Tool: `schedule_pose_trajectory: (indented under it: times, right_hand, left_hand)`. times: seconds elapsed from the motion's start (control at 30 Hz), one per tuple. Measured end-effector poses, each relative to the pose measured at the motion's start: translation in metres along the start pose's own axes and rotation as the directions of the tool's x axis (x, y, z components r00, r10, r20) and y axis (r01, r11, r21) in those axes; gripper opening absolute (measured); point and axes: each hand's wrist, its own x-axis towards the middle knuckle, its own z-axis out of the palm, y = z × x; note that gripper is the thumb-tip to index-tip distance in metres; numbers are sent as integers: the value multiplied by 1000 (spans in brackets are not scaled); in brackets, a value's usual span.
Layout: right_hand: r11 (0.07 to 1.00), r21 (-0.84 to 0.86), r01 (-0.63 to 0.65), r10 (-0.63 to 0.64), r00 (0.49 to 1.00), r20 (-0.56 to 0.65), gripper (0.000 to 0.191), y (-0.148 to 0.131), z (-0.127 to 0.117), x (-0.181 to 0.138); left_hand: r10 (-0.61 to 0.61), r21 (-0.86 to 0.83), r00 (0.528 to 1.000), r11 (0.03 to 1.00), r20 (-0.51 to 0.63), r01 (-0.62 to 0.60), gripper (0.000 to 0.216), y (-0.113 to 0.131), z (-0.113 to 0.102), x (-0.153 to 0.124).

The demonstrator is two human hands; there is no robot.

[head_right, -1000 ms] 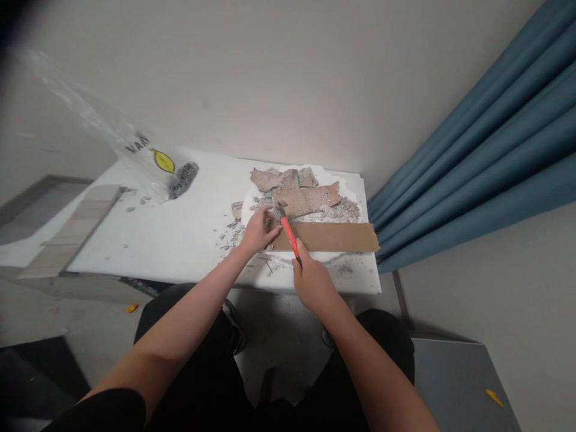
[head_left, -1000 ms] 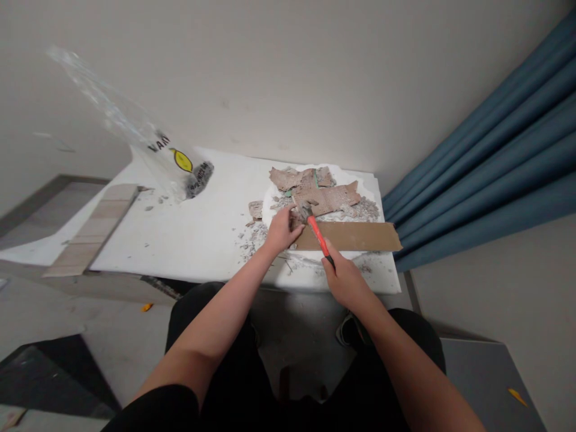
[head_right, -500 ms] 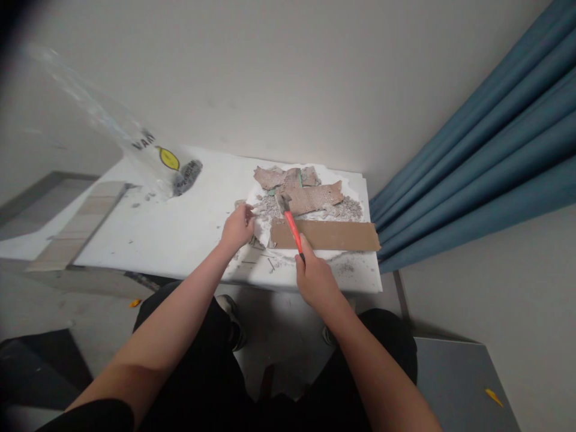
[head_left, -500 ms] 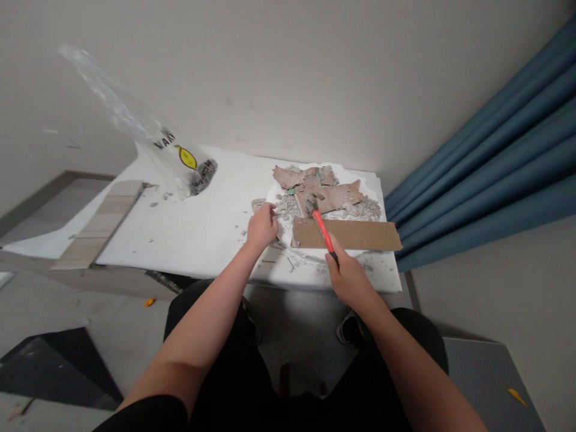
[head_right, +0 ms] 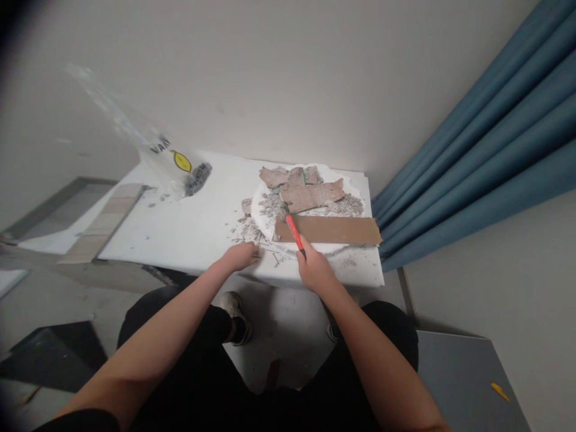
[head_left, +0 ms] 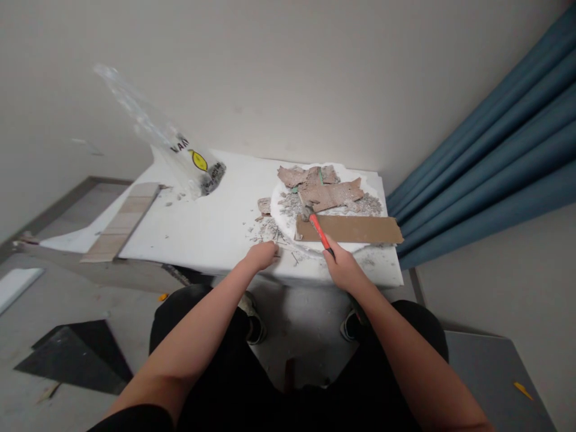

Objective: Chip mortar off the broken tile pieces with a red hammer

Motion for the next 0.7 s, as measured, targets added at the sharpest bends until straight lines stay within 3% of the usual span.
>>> schedule_pose_trajectory:
  times: [0.13, 0.27, 0.37, 0.47, 0.6, 0.7]
  right_hand:
    - [999, 12, 46, -46, 997, -58, 58, 7, 1, 1]
    - [998, 20, 59, -58, 998, -36, 57, 8, 1, 0]
    - [996, 54, 72, -69, 996, -50, 56, 7, -7, -3]
    - [997, 58, 58, -51, 992, -112, 58, 8, -20, -4]
    - [999, 38, 19, -11, 982, -189, 60, 20, -35, 2]
    - [999, 26, -32, 37, 980, -196, 60, 33, -38, 8]
  left_hand:
    - [59, 35, 997, 998, -46, -57, 15, 2, 12, -3]
    - [94, 27, 992, 995, -88, -92, 8, -2, 7, -4]
    - [-39, -22, 982, 999, -184, 36, 3, -11, -8, -5]
    - [-192, -224, 913, 968, -360, 115, 8, -18, -30, -1]
    - [-210, -467, 794, 878, -571, -103, 18, 0, -52, 18]
    - [-117, -446, 782, 867, -612, -220, 17, 27, -58, 38]
